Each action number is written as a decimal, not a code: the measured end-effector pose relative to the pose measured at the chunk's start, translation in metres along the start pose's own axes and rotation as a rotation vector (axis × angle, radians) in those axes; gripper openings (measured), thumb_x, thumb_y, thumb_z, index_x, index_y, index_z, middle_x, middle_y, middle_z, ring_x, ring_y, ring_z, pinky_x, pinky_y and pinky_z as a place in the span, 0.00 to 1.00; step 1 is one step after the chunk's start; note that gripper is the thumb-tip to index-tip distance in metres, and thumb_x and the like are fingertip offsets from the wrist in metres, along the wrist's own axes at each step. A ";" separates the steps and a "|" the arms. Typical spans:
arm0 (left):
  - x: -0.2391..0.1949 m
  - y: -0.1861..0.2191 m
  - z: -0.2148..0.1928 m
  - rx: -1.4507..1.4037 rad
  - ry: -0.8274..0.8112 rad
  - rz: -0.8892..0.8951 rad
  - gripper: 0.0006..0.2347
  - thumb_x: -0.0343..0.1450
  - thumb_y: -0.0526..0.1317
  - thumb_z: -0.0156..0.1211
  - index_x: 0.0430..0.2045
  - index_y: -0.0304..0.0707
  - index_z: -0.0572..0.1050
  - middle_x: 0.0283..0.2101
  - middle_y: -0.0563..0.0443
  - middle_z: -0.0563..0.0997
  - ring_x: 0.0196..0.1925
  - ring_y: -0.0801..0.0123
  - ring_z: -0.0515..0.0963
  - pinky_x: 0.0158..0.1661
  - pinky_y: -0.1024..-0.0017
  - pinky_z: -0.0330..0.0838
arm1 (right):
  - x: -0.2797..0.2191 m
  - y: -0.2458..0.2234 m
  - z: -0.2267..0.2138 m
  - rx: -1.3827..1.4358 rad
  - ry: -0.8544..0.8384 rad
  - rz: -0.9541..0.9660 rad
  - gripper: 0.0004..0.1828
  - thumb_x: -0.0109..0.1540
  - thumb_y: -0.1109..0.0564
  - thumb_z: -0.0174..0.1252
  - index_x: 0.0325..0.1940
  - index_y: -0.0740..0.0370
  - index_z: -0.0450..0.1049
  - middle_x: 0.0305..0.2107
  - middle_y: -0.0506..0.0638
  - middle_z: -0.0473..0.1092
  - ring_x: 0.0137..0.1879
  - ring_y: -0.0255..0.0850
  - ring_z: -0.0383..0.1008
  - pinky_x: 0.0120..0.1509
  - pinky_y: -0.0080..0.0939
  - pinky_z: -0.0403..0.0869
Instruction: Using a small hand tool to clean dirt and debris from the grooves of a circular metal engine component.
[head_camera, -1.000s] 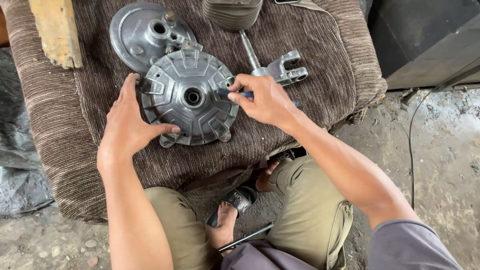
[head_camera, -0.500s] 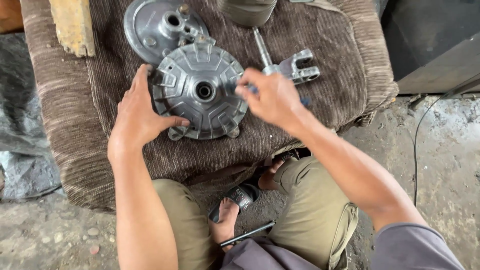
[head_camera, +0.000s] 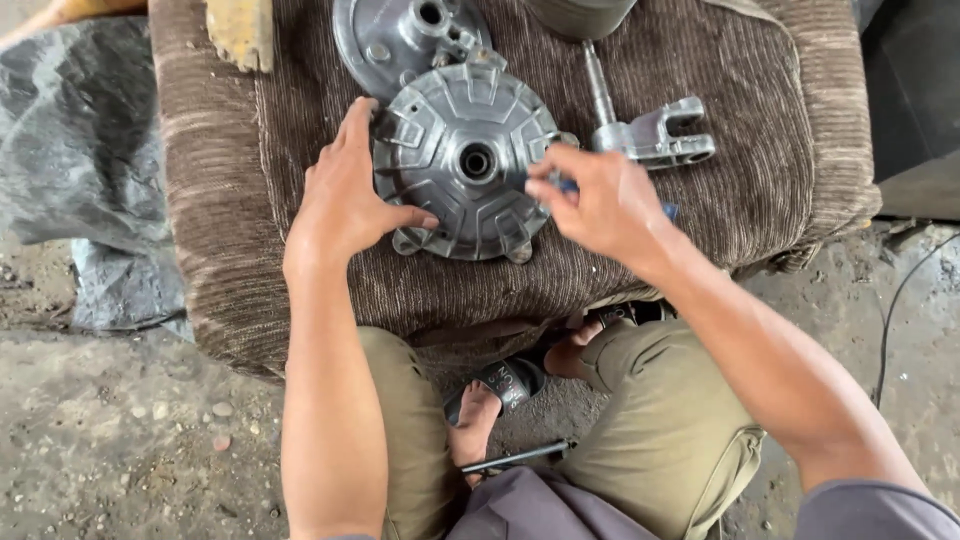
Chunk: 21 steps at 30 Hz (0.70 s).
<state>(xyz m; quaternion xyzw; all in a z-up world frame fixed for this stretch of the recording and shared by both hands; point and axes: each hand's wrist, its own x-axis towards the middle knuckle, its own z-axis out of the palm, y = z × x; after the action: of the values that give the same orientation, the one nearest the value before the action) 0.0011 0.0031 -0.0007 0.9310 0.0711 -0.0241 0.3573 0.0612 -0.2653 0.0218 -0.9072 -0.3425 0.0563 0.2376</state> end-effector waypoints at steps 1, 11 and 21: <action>0.000 -0.002 0.002 -0.002 -0.010 -0.007 0.56 0.54 0.46 0.86 0.72 0.39 0.44 0.77 0.42 0.51 0.73 0.40 0.55 0.64 0.38 0.48 | 0.006 0.008 0.005 0.005 -0.009 0.007 0.07 0.69 0.57 0.55 0.46 0.62 0.76 0.11 0.45 0.67 0.10 0.28 0.53 0.12 0.27 0.53; 0.000 -0.002 0.002 0.002 0.021 0.003 0.57 0.53 0.48 0.86 0.72 0.38 0.44 0.78 0.43 0.50 0.73 0.37 0.55 0.64 0.35 0.48 | 0.004 -0.009 0.000 -0.076 0.091 -0.023 0.07 0.69 0.57 0.55 0.45 0.63 0.74 0.16 0.47 0.70 0.14 0.34 0.60 0.17 0.37 0.58; 0.002 -0.005 0.004 -0.006 0.036 0.018 0.57 0.52 0.47 0.87 0.72 0.38 0.45 0.76 0.41 0.55 0.72 0.39 0.58 0.63 0.38 0.50 | 0.032 0.013 0.007 -0.160 0.239 -0.065 0.07 0.69 0.55 0.60 0.44 0.61 0.77 0.14 0.45 0.68 0.15 0.34 0.62 0.18 0.39 0.64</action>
<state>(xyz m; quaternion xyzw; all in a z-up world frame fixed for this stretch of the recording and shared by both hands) 0.0020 0.0042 -0.0068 0.9307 0.0695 -0.0038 0.3590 0.0914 -0.2496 0.0113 -0.9119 -0.3444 -0.0870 0.2055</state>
